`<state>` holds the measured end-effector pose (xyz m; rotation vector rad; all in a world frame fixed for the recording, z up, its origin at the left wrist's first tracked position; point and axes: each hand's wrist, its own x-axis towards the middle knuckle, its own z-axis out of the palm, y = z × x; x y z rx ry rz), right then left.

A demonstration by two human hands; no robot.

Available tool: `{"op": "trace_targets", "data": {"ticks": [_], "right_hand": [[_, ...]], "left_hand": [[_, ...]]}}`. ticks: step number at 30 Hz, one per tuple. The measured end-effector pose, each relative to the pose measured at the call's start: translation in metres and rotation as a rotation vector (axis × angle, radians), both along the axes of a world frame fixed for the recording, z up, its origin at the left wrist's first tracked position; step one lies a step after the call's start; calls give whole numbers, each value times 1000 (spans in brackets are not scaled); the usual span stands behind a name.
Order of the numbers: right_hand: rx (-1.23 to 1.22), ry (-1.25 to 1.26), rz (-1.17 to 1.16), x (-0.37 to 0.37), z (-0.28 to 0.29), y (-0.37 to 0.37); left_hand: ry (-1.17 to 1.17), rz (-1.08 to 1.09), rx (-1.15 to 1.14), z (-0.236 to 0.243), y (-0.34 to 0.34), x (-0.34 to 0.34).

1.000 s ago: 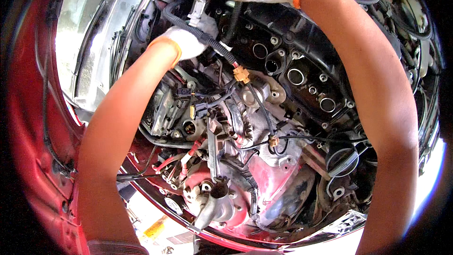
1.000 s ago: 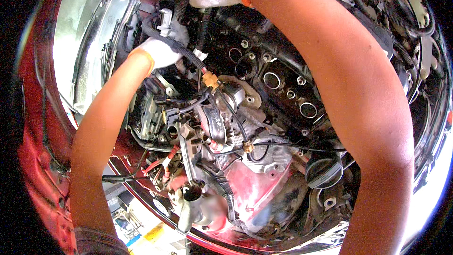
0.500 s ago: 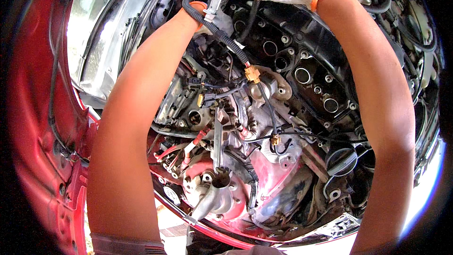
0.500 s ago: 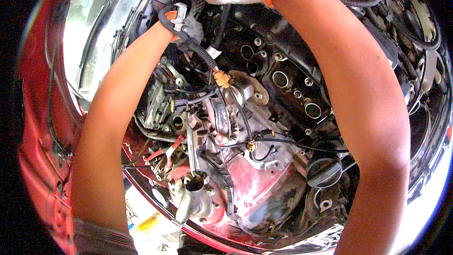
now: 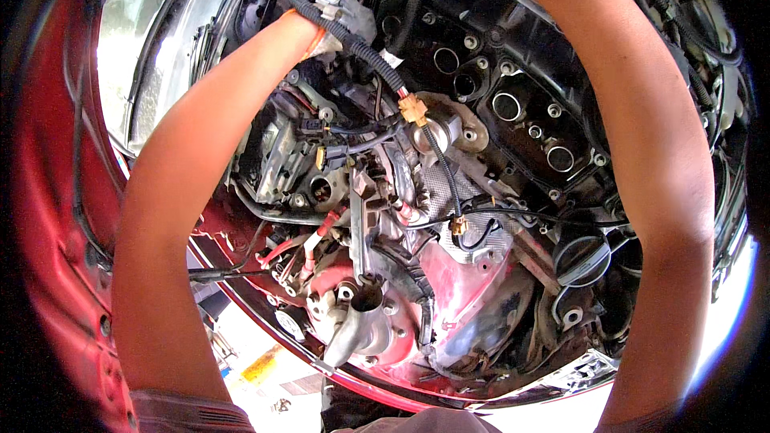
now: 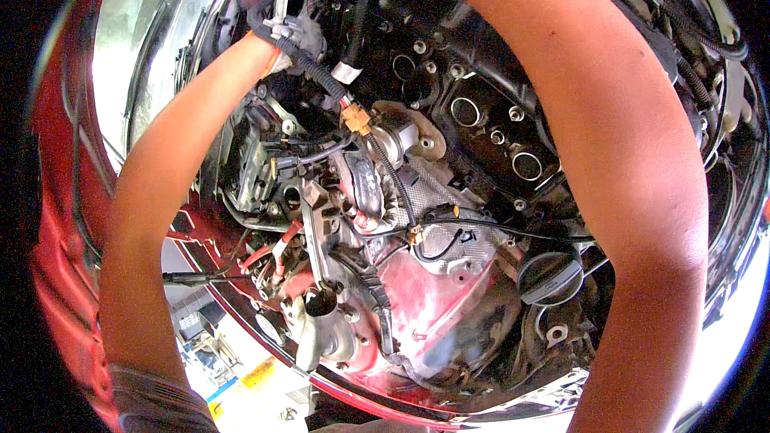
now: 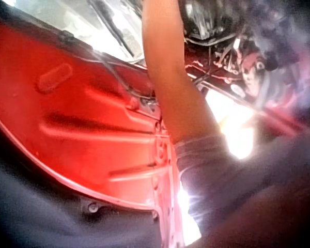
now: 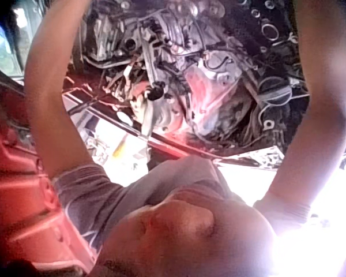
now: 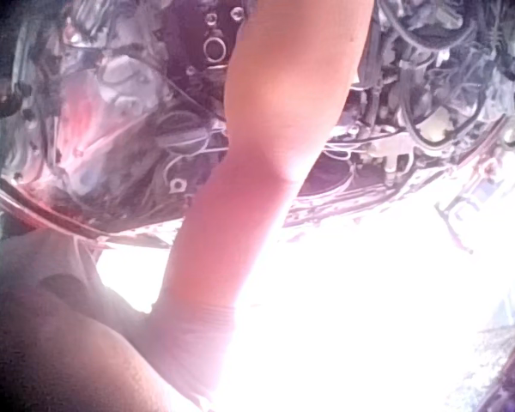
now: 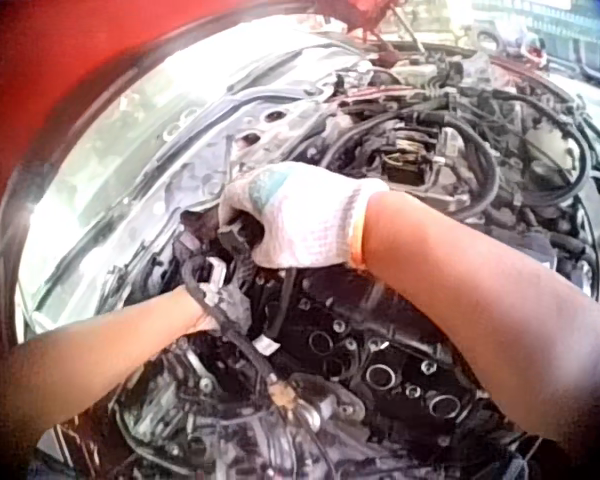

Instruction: The person works on a red BMW's engine bay, manipulating hoses and electrical connectors with gloved hands. They use a screwdriver to remove a plastic cover from the front of the vehicle, then retrieve a new part from a box on the floor. The person installs the new part into the engine bay and continues to adjust components.

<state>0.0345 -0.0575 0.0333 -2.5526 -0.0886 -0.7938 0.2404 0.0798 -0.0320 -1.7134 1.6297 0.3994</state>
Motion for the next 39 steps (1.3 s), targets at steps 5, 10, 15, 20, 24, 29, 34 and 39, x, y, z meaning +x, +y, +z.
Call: {"op": "trace_targets", "data": {"ticks": [5,10,15,20,24,29,34,39], "right_hand": [[-20,31,-29,-3,-1,-2],[-17,64,-54,-3,0,-1],[-60,125,-107,-13,12,6],[-65,159,-111,-10,11,7],[-70,97,-98,-12,7,4],[-74,68,-122,-5,3,3],[-28,59,-50,-3,3,1],[-94,-48,-44,0,-4,-6]], "left_hand": [[-25,-7,5,1,-2,-6],[-161,48,119,15,9,-19],[-272,-255,-46,9,19,-36],[-66,-89,-159,-19,34,10],[139,148,-132,-14,23,21],[488,497,-189,-16,29,45],[306,82,-185,6,33,29],[260,77,-378,42,48,-10]]}}
